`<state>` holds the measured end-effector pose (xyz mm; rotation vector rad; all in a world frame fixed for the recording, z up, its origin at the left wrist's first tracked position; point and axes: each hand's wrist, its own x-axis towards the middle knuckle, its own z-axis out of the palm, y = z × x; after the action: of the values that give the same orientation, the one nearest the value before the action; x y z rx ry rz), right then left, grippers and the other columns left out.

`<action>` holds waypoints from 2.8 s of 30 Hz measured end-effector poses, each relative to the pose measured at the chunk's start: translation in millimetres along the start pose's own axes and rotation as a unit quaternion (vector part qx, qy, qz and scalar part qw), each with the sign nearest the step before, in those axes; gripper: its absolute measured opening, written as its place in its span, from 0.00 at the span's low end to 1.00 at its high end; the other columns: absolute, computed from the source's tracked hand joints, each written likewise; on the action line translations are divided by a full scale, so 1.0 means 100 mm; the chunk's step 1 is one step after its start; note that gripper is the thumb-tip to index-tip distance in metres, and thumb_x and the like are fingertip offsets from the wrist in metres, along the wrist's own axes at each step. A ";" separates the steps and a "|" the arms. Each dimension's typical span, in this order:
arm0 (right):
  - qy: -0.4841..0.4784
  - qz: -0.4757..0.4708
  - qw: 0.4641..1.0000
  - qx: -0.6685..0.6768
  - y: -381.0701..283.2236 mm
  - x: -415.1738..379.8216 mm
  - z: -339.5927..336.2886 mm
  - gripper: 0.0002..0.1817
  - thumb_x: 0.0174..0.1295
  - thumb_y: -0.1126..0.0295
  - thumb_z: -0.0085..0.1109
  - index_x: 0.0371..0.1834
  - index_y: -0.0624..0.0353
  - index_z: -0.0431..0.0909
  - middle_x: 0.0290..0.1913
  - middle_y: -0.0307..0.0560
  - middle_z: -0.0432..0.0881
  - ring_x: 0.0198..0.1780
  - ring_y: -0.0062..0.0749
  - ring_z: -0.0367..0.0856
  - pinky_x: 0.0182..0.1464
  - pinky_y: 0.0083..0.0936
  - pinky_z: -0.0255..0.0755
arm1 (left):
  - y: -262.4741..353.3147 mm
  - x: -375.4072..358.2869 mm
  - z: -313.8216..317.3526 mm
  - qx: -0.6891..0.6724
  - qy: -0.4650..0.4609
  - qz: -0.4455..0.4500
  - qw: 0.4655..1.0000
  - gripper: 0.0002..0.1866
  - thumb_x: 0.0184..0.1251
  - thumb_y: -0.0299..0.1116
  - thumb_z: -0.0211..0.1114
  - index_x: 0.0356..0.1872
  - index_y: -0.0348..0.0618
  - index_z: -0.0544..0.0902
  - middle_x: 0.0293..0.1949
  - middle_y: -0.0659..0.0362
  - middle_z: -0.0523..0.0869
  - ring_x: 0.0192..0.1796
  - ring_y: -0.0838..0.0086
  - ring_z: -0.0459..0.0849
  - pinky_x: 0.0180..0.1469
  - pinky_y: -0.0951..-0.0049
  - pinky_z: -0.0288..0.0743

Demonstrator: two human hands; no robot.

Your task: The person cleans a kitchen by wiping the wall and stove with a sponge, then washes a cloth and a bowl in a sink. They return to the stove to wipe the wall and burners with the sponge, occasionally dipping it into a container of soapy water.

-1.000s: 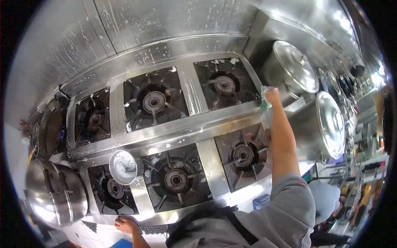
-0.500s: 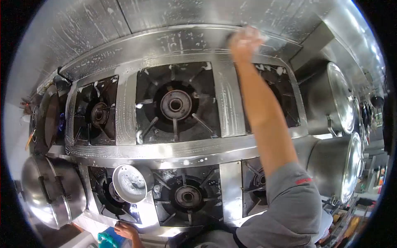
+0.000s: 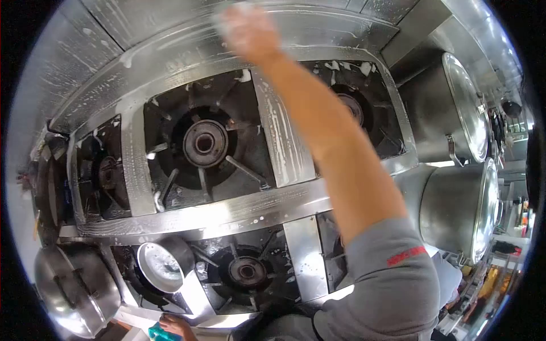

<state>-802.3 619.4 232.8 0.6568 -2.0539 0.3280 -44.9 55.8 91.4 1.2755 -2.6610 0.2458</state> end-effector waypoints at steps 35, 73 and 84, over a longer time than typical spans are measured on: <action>-0.198 0.102 0.975 -0.009 -2.26 1.23 1.22 0.36 0.50 0.64 0.69 0.65 0.59 0.70 0.57 0.59 0.78 0.62 0.54 0.75 0.64 0.42 0.67 | 0.19 0.09 -0.27 -0.142 0.009 -0.065 0.988 0.17 0.70 0.38 0.53 0.47 0.31 0.74 0.47 0.42 0.72 0.51 0.46 0.71 0.52 0.49 0.64; -0.431 -0.245 0.868 -0.042 -2.44 1.40 1.03 0.25 0.67 0.64 0.48 0.68 0.42 0.66 0.66 0.53 0.70 0.64 0.51 0.71 0.62 0.45 0.69 | 0.17 0.15 -0.33 -0.200 0.028 -0.074 0.977 0.15 0.66 0.34 0.55 0.48 0.33 0.76 0.47 0.42 0.73 0.51 0.48 0.71 0.54 0.50 0.64; -0.422 0.265 0.849 0.176 -2.12 0.41 -1.77 0.16 0.60 0.75 0.58 0.51 0.50 0.84 0.41 0.45 0.86 0.30 0.31 0.81 0.29 0.30 0.76 | 0.10 0.03 -0.46 -0.181 0.116 -0.046 0.976 0.13 0.63 0.34 0.58 0.44 0.37 0.77 0.45 0.45 0.76 0.49 0.49 0.73 0.49 0.51 0.65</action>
<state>-575.1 515.6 357.3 0.4612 -3.0728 0.8724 -50.8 70.4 136.5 1.1660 -2.3086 -0.0969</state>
